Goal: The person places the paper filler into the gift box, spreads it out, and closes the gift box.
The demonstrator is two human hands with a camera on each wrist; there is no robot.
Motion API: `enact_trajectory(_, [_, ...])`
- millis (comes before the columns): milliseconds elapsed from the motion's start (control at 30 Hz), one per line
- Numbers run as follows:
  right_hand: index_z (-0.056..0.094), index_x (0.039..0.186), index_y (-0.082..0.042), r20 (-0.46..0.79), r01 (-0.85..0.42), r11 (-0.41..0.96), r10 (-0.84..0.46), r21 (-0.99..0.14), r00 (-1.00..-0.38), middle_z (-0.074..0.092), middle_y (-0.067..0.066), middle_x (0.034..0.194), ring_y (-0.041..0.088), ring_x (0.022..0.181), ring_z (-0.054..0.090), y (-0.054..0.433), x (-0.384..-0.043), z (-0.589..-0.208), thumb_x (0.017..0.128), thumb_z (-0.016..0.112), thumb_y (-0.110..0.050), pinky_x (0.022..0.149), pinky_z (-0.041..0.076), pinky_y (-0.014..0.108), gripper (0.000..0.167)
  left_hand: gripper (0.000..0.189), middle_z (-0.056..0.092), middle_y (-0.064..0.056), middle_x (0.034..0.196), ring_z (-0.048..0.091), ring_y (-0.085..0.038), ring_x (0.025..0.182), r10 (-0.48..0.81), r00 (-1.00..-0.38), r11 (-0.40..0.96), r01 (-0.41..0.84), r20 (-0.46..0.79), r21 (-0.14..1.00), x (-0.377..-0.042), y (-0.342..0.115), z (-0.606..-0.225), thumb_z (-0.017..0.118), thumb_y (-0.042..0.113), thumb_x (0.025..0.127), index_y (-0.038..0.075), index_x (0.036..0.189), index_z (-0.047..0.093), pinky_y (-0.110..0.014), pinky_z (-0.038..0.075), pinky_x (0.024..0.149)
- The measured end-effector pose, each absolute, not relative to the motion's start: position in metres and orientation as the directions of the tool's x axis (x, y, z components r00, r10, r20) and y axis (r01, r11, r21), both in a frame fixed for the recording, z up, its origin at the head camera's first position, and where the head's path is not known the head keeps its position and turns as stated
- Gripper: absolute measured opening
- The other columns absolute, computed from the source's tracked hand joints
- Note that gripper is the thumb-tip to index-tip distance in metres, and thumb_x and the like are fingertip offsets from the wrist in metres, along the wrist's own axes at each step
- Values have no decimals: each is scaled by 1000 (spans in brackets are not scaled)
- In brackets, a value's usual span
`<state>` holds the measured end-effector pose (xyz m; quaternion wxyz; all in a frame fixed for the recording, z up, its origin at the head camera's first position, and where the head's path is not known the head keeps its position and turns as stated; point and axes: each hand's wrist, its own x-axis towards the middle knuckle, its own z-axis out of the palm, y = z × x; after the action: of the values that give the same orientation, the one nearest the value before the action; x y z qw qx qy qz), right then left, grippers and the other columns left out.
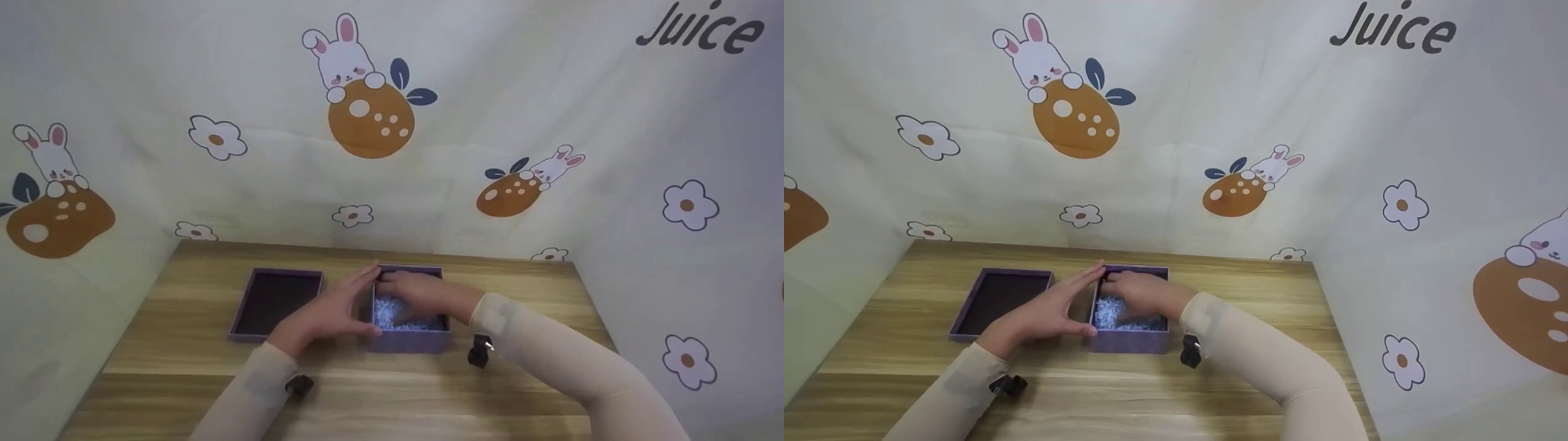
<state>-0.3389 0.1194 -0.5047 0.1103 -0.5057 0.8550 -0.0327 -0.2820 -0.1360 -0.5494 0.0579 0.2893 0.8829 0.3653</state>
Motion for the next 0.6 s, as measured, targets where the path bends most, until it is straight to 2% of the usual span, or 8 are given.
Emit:
enact_trajectory(67, [59,159,-10,-131,-860,464,-885,-211,-446,56,10,164,28,151,53,126,-341,-496,95,90,-25,128,41,41,73,127,15,1,186,20,-38,168,551,-826,561,472,118,680,-282,-136,-550,86,76,81,30,179,20,-75,21,128])
enact_trajectory(133, [64,152,-11,-134,-855,442,-897,-269,-421,61,7,158,25,146,57,132,-342,-488,94,91,-22,124,45,39,65,127,14,1,186,20,-38,168,555,-823,556,475,121,682,-282,-137,-550,87,75,81,29,179,20,-75,20,129])
enact_trajectory(233, [72,135,-11,-201,-851,426,-903,-308,-380,69,6,135,21,125,64,140,-342,-479,92,91,-13,110,55,38,47,128,11,4,186,18,-35,169,559,-821,553,472,114,686,-282,-137,-549,87,75,81,26,179,19,-67,20,132])
enact_trajectory(300, [73,129,-11,-274,-850,439,-890,-292,-365,68,6,124,21,114,64,142,-342,-478,92,90,-7,103,58,38,41,129,11,5,186,18,-34,169,561,-820,553,473,113,686,-283,-137,-548,87,74,81,24,179,20,-65,18,133])
enact_trajectory(367, [72,131,-12,-342,-850,468,-861,-242,-377,69,7,126,22,116,64,142,-343,-479,92,89,-4,105,57,40,44,129,9,7,186,17,-33,169,558,-823,558,466,105,686,-283,-136,-549,87,75,81,24,179,20,-64,18,133])
enact_trajectory(433, [70,138,-15,-397,-841,508,-822,-188,-408,69,9,135,24,124,65,139,-343,-484,94,87,-2,111,56,42,49,130,8,8,186,17,-32,169,555,-827,565,458,94,686,-283,-136,-549,86,76,80,25,179,20,-65,18,133])
enact_trajectory(500, [66,144,-18,-429,-839,530,-791,-124,-436,67,11,147,27,134,64,135,-343,-490,95,85,-1,117,54,45,55,131,7,11,186,16,-32,169,554,-829,571,447,78,689,-283,-135,-550,86,78,79,28,179,18,-65,19,133])
enact_trajectory(600, [61,153,-23,-444,-846,532,-767,-36,-463,63,12,157,31,140,63,128,-343,-500,97,81,-2,118,53,47,63,132,5,13,186,16,-31,169,552,-831,577,439,67,688,-283,-135,-549,85,80,78,30,179,17,-65,19,132])
